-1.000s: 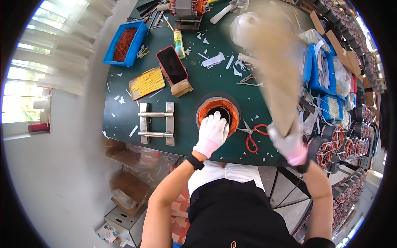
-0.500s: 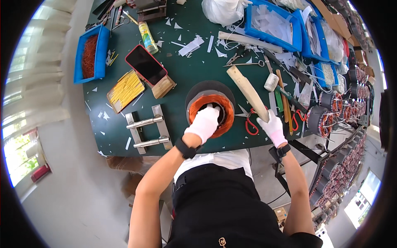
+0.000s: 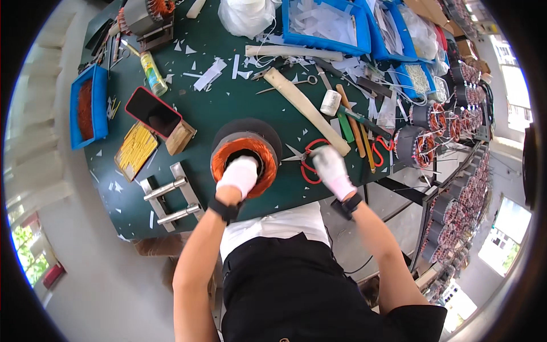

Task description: Assembling or repairing a motor stator by inserting insulation and shaping the coils using manual tools.

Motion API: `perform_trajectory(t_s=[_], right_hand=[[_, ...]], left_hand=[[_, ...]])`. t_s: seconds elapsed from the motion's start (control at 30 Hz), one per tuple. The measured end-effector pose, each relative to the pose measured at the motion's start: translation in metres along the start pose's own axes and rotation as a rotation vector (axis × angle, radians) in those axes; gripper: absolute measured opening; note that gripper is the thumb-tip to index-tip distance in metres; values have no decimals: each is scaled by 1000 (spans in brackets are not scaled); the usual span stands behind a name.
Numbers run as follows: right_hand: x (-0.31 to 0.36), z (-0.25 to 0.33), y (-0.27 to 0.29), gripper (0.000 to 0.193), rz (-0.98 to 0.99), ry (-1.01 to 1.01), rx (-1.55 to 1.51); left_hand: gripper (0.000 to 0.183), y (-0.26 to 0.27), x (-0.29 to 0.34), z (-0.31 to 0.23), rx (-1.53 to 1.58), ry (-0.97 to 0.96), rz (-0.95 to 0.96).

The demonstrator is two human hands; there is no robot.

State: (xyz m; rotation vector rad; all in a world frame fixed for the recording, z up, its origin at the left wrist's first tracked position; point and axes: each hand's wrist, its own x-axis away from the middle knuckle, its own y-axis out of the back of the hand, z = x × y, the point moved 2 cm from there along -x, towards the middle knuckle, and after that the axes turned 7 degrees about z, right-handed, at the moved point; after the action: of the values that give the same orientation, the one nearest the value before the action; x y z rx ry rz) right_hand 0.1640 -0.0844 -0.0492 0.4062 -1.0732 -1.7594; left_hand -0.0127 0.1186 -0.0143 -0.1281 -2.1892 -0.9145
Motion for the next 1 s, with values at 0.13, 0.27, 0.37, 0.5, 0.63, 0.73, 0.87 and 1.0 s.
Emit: perform_trajectory(t_s=[0.13, 0.27, 0.37, 0.5, 0.63, 0.73, 0.87, 1.0], right_hand=[[-29, -91, 83, 27, -339, -99, 388], [-21, -188, 93, 43, -78, -241, 628], [-31, -153, 109, 37, 27, -177, 753], [-31, -43, 162, 30, 209, -221, 114], [-11, 46, 175, 23, 334, -186, -497], [-16, 87, 154, 21, 481, 2, -284], [-34, 110, 134, 22, 631, -44, -298], [-31, 96, 122, 27, 613, 51, -429]], left_hand=[[23, 10, 25, -26, -84, 77, -74], [23, 26, 89, -40, 499, -121, -845], [25, -6, 93, -25, 611, 132, -1202], [38, -31, 53, -20, 510, 164, -1313], [36, -30, 46, -10, 653, 99, -1285], [33, -16, 57, -18, 639, -5, -1230], [19, -3, 76, -27, -17, 122, -864], [11, -4, 74, -27, -53, 159, -735]])
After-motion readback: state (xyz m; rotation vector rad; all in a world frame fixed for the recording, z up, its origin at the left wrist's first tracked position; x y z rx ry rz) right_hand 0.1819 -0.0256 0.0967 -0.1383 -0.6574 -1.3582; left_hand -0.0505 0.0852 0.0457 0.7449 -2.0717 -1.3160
